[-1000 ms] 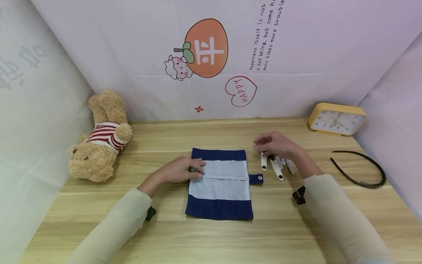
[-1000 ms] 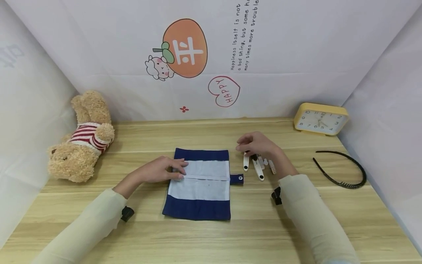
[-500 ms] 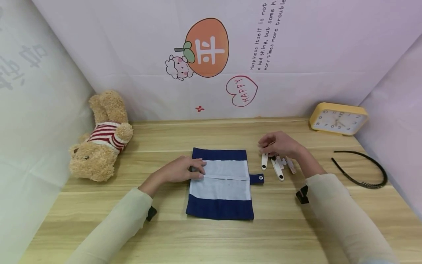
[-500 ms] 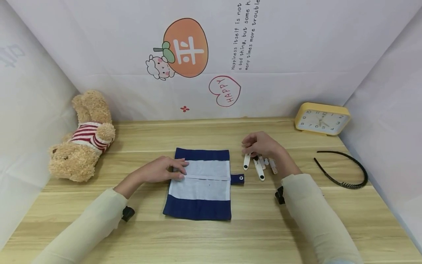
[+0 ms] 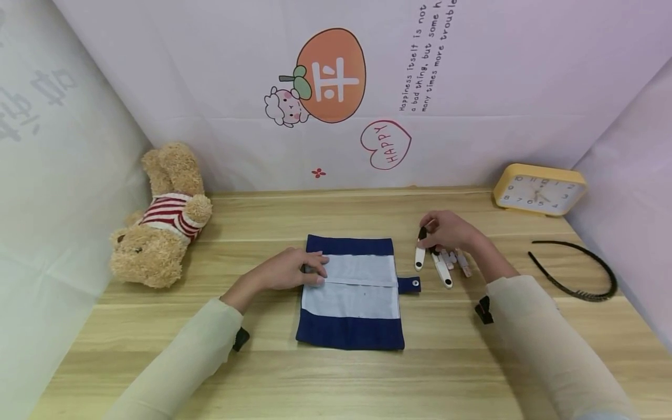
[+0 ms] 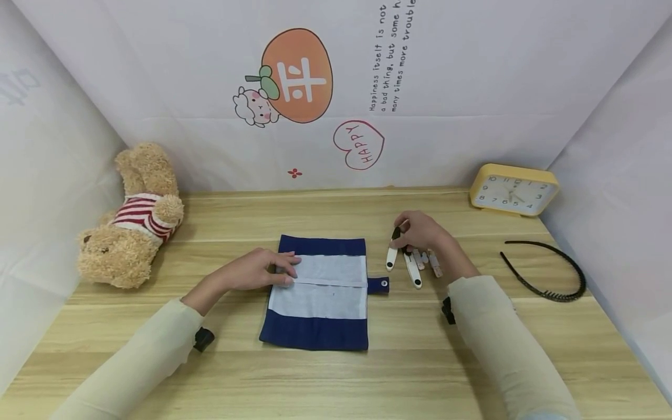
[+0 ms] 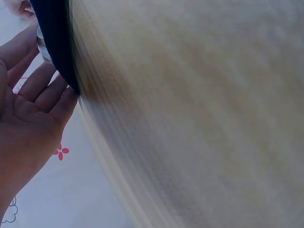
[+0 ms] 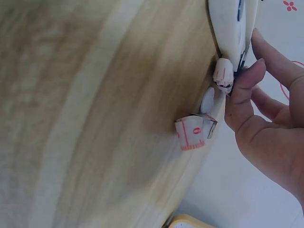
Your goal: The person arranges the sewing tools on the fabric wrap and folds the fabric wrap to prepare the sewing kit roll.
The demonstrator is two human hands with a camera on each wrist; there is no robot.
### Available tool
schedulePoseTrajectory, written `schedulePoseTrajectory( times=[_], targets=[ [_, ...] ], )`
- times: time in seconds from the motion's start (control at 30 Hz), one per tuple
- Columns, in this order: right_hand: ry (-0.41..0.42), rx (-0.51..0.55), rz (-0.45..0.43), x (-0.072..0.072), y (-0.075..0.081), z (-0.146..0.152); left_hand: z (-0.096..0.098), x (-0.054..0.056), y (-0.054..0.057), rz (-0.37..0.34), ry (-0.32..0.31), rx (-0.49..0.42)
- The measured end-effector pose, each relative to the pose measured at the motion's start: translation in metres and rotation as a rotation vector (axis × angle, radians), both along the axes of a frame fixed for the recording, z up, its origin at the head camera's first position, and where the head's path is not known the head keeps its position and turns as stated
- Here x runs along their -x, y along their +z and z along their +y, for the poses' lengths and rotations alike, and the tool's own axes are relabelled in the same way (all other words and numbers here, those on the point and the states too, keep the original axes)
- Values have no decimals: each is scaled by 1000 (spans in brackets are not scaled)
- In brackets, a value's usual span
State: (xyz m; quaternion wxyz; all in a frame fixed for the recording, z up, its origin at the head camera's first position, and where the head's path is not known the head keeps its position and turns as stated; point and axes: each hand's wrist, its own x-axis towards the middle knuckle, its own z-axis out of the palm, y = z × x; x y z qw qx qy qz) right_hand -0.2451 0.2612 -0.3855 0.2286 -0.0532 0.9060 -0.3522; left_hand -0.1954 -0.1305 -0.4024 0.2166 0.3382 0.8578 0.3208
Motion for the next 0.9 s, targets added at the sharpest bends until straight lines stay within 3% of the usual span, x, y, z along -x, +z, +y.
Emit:
schedulePoseTrajectory(
  times=[0.33, 0.43, 0.67, 0.9],
  targets=[
    [8, -38, -29, 3, 5, -3, 1, 0, 1, 5, 4, 9],
    [0, 20, -32, 3, 6, -5, 2, 0, 2, 0, 6, 11],
    [-53, 271, -7, 5, 4, -10, 4, 1, 2, -27, 29, 13],
    [-100, 357, 16, 4, 8, -23, 4, 0, 1, -36, 34, 10]
  ],
)
